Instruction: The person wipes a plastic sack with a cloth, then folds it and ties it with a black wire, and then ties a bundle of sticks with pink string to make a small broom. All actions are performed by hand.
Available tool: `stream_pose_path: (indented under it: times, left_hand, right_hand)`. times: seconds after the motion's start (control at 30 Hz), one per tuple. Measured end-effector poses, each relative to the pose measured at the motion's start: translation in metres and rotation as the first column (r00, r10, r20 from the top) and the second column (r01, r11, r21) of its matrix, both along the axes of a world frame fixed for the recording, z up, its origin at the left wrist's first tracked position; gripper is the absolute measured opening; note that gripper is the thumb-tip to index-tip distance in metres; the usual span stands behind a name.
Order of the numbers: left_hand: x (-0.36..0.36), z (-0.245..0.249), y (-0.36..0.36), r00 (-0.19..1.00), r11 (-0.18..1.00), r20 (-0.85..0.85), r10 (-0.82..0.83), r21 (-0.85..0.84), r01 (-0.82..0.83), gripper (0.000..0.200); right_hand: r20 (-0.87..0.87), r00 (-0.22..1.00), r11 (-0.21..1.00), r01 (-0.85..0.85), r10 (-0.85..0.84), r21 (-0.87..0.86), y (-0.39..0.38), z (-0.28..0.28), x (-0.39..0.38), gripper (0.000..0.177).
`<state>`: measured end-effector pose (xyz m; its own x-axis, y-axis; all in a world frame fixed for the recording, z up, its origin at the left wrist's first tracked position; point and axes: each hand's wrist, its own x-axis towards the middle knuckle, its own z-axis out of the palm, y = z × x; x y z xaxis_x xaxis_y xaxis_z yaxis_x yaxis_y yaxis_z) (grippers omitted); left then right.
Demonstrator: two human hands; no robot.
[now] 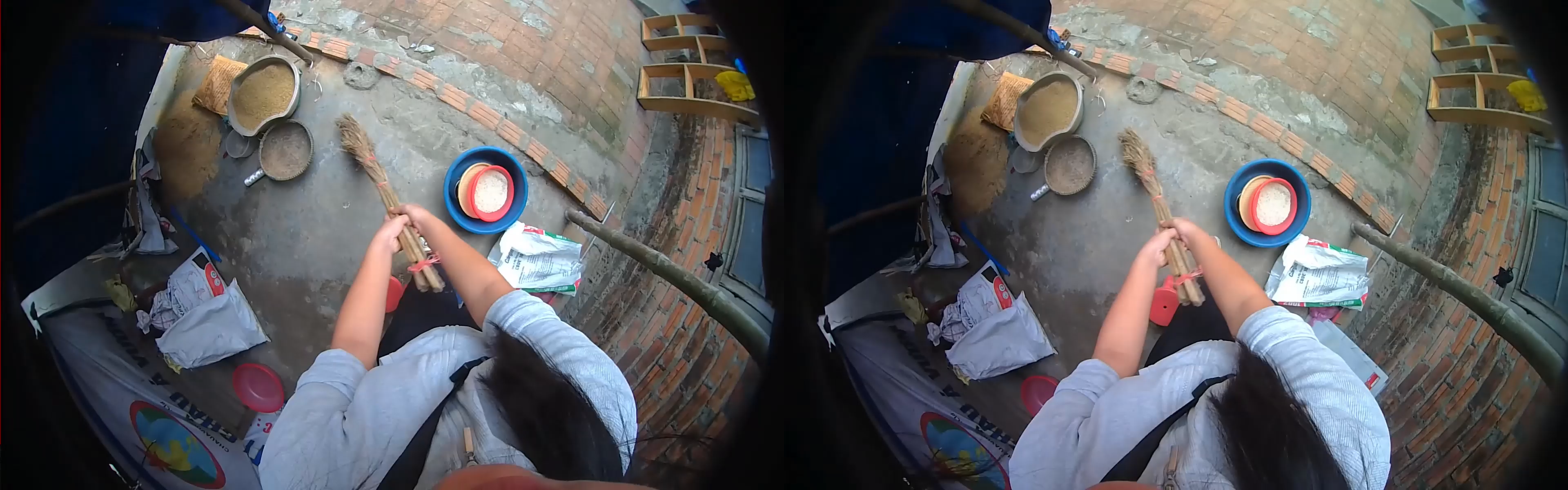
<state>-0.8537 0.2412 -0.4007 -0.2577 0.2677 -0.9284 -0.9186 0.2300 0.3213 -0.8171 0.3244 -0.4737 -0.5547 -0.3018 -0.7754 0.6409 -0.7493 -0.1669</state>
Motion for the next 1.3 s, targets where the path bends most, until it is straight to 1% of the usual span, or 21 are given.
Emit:
stream_pose_path:
  times: [0.03, 0.1, 0.13, 0.2, 0.3, 0.4, 0.43, 0.5, 0.53, 0.63, 0.67, 0.7, 0.77, 0.8, 0.9, 0.97, 1.03, 1.1, 1.17, 1.23, 1.3]
  left_hand:
    - [0.003, -0.011, 0.007, 0.997, 1.0, 0.076, -0.014, 0.004, 0.013, 0.041]
    - [0.008, -0.012, 0.015, 0.937, 0.949, 0.159, -0.31, 0.11, 0.295, 0.037]
    - [0.019, -0.005, 0.017, 0.934, 0.936, 0.06, -0.351, 0.057, 0.348, 0.033]
    - [0.015, 0.009, 0.006, 0.937, 0.933, 0.033, -0.347, 0.119, 0.341, 0.034]
    - [-0.012, 0.043, -0.024, 0.953, 0.915, 0.112, -0.281, 0.332, 0.23, 0.043]
    - [-0.036, 0.066, -0.047, 0.981, 0.938, 0.057, -0.186, 0.308, 0.16, 0.039]
    - [-0.038, 0.062, -0.049, 0.981, 0.938, 0.053, -0.188, 0.306, 0.164, 0.039]
    - [-0.04, 0.048, -0.05, 0.984, 0.985, -0.094, -0.153, 0.061, 0.159, 0.032]
    - [-0.039, 0.033, -0.047, 0.983, 0.985, -0.095, -0.158, 0.061, 0.164, 0.032]
    - [-0.026, -0.004, -0.022, 0.995, 1.0, -0.1, -0.016, -0.008, 0.015, 0.032]
    - [-0.02, -0.008, -0.017, 0.993, 0.993, 0.027, -0.118, 0.009, 0.118, 0.034]
    - [-0.009, -0.011, -0.016, 0.964, 0.976, 0.156, -0.216, 0.036, 0.213, 0.036]
    - [0.019, -0.017, -0.015, 0.844, 0.866, 0.19, -0.501, 0.121, 0.486, 0.038]
    - [0.034, -0.001, -0.016, 0.86, 0.862, 0.092, -0.501, 0.144, 0.486, 0.038]
    - [0.029, 0.036, -0.038, 0.844, 0.842, 0.1, -0.527, 0.199, 0.502, 0.042]
    - [0.007, 0.051, -0.068, 0.861, 0.865, 0.126, -0.493, 0.179, 0.469, 0.047]
    - [0.003, 0.08, -0.083, 0.893, 0.894, 0.105, -0.438, 0.151, 0.421, 0.049]
    - [0.013, 0.087, -0.089, 0.921, 0.921, 0.077, -0.381, 0.12, 0.371, 0.052]
    - [0.039, 0.071, -0.089, 0.96, 0.957, -0.02, -0.28, 0.071, 0.281, 0.056]
    - [0.057, 0.043, -0.088, 0.949, 0.95, -0.034, -0.312, 0.004, 0.312, 0.059]
    - [0.095, 0.025, -0.077, 0.956, 0.956, -0.079, -0.284, -0.097, 0.276, 0.06]
  right_hand:
    - [0.063, 0.997, 0.989, 0.049, -0.04, -0.142, 0.01, 0.0, 0.012, 0.02]
    - [0.23, 0.954, 0.978, 0.206, -0.192, -0.038, 0.01, -0.025, 0.037, 0.02]
    - [0.233, 0.954, 0.979, 0.202, -0.188, -0.036, 0.004, -0.013, 0.041, 0.02]
    - [0.167, 0.85, 0.846, 0.437, -0.5, 0.306, 0.0, 0.032, 0.047, 0.017]
    - [0.193, 0.897, 0.79, 0.229, -0.398, 0.569, -0.022, 0.073, 0.011, 0.021]
    - [0.065, 0.898, 0.742, 0.316, -0.434, 0.591, -0.053, 0.07, -0.022, 0.022]
    - [0.062, 0.897, 0.742, 0.321, -0.437, 0.588, -0.054, 0.066, -0.027, 0.022]
    - [-0.001, 0.979, 0.928, 0.196, -0.206, 0.318, -0.05, 0.055, -0.038, 0.019]
    - [-0.039, 0.996, 0.973, 0.084, -0.077, 0.213, -0.037, 0.055, -0.039, 0.018]
    - [0.025, 0.999, 0.982, 0.035, -0.041, 0.188, -0.022, 0.012, -0.023, 0.018]
    - [0.068, 0.997, 0.981, 0.019, -0.033, 0.191, -0.022, -0.013, -0.005, 0.023]
    - [0.173, 0.98, 0.994, 0.103, -0.095, -0.036, -0.021, -0.02, 0.014, 0.025]
    - [0.294, 0.909, 0.955, 0.282, -0.296, 0.092, -0.02, 0.033, 0.052, 0.026]
    - [0.298, 0.907, 0.955, 0.282, -0.297, 0.093, -0.026, 0.044, 0.061, 0.026]
    - [0.22, 0.865, 0.886, 0.405, -0.452, 0.228, -0.054, 0.035, 0.072, 0.028]
    - [0.236, 0.89, 0.92, 0.386, -0.39, 0.068, -0.081, 0.005, 0.051, 0.033]
    - [0.266, 0.877, 0.91, 0.414, -0.399, 0.001, -0.087, 0.056, 0.034, 0.035]
    - [0.156, 0.942, 0.945, 0.266, -0.297, 0.192, -0.093, 0.069, 0.03, 0.039]
    - [0.142, 0.927, 0.929, 0.32, -0.347, 0.185, -0.099, 0.062, 0.044, 0.035]
    - [-0.001, 0.99, 0.979, 0.138, -0.139, 0.147, -0.088, 0.055, 0.071, 0.028]
    - [-0.017, 0.997, 0.991, 0.083, -0.081, 0.109, -0.081, 0.036, 0.107, 0.026]
